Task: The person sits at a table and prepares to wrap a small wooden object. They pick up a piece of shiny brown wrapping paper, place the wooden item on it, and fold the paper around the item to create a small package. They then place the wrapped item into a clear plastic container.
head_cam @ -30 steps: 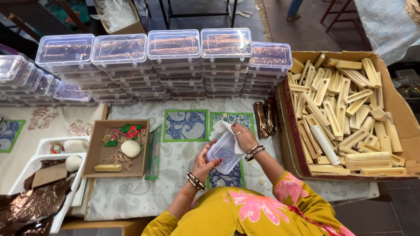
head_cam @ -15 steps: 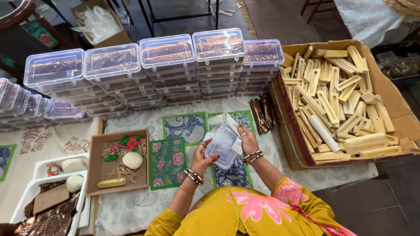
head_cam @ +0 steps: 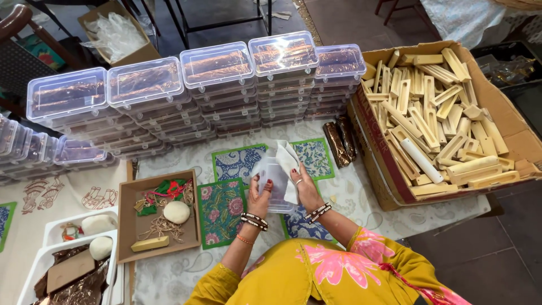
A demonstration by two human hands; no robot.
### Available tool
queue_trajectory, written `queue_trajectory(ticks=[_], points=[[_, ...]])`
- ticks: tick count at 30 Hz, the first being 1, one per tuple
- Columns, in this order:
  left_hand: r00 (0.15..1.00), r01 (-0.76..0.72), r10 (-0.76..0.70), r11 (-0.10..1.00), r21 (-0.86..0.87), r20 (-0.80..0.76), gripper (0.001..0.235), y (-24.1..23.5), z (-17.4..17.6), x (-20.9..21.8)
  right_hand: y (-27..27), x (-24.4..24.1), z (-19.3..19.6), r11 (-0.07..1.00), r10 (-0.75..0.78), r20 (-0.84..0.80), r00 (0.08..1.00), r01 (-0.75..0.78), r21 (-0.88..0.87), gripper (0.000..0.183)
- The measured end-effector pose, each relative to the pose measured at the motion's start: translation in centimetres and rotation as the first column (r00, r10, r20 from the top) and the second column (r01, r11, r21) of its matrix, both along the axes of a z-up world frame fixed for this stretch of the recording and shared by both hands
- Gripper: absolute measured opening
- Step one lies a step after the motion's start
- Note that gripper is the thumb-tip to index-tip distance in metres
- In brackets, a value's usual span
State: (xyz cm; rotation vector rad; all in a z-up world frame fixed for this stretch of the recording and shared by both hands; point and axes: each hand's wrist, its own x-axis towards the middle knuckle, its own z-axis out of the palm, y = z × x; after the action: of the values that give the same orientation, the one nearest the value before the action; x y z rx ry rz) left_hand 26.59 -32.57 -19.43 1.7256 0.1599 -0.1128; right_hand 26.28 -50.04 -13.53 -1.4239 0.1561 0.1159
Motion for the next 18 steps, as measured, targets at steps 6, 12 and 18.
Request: queue_trajectory(ticks=[6, 12, 18], points=[[0.969, -0.236, 0.247, 0.940, -0.247, 0.013, 0.051, 1.7, -3.1, 1.4, 2.4, -3.0, -1.1, 0.974, 0.168, 0.095, 0.981, -0.150, -0.168, 0.058], [0.957, 0.031, 0.117, 0.869, -0.493, 0.266, 0.080, 3.9, 3.2, 1.3, 0.0, -2.1, -0.8, 0.963, 0.180, -0.034, 0.983, -0.184, -0.199, 0.044], [0.979, 0.077, -0.161, 0.855, -0.512, -0.122, 0.059, 5.1, 3.1, 1.7, -1.9, -1.0, -2.4, 0.998, 0.053, -0.092, 0.994, -0.052, 0.021, 0.034]])
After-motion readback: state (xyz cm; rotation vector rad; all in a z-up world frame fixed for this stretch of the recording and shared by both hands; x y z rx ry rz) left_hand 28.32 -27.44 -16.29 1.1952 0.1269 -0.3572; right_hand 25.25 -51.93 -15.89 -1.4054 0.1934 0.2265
